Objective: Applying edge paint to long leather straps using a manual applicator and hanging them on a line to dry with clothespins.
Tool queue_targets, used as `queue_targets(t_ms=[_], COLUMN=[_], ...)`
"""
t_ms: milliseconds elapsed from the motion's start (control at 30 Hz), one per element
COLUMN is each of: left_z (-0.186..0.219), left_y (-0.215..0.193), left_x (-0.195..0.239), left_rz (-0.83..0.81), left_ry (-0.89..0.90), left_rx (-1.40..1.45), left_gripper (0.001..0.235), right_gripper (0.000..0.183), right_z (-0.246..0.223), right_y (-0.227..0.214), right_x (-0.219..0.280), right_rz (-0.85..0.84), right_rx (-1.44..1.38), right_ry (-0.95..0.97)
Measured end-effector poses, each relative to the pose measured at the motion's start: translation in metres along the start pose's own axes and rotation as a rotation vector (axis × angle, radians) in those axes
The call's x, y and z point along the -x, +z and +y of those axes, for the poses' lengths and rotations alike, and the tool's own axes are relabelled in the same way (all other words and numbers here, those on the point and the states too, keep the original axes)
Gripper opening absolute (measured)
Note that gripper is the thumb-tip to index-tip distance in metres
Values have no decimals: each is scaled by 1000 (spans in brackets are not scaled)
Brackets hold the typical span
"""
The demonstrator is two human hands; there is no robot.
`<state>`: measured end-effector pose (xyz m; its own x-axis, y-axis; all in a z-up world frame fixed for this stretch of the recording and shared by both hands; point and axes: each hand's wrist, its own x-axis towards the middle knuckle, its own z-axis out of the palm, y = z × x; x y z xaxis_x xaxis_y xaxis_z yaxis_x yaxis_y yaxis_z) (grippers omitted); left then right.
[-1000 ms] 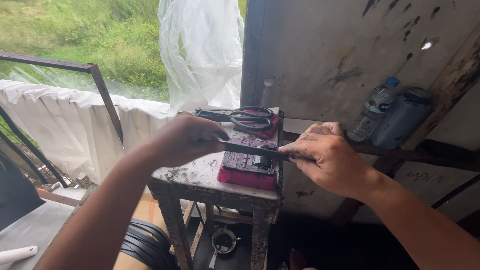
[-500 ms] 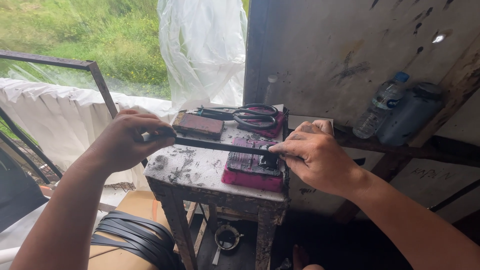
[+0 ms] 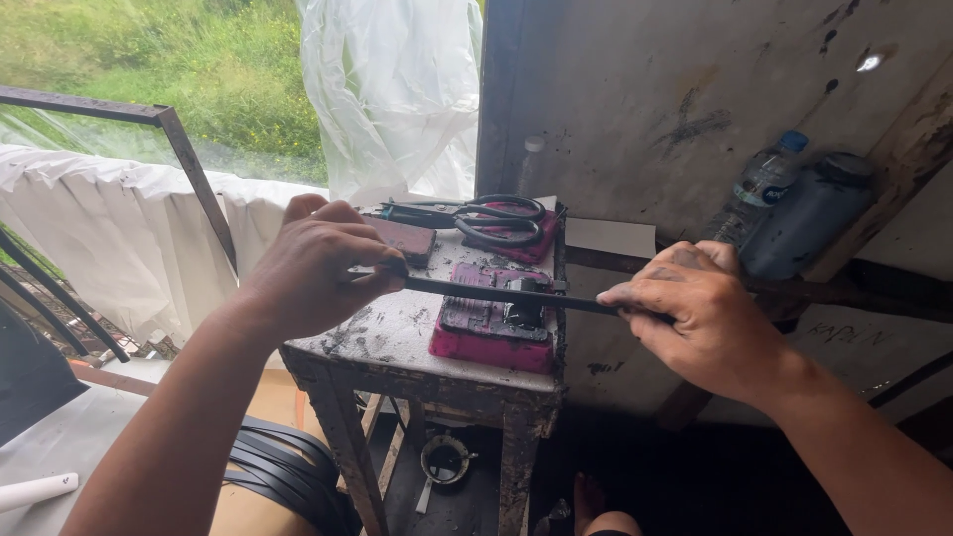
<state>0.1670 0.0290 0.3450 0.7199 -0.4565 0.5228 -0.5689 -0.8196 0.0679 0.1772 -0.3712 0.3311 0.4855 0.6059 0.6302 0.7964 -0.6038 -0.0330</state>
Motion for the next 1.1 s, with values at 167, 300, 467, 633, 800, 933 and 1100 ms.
queue_targets(t_ms=[167,300,467,633,800,933,1100], left_z=[22,35,49,68,72,77,78], left_y=[7,14,25,26,36,33,25], left_x=[-18,-30,-44,-55,-64,-69,-72], left_rz=[-47,-53,-2,-51,-58,-123,-154], left_ry=[15,86,170,191,195,142,123], left_rx=[39,29,53,92,115,171,278], left_gripper=[14,15,14,13,17,17,17], right_gripper=[26,27,24,25,27,29,35], right_z=[7,14,22,34,48,45,51], right_y=[-18,-30,-43,-51,-50,-57,-57], right_x=[20,37,55,77,90,79,58], right_rz=[20,15,16,-20,-16,-182,-332], right_rx=[43,67,94,151,113,-43,-223], right_ry=[37,118,163,297,311,640,855])
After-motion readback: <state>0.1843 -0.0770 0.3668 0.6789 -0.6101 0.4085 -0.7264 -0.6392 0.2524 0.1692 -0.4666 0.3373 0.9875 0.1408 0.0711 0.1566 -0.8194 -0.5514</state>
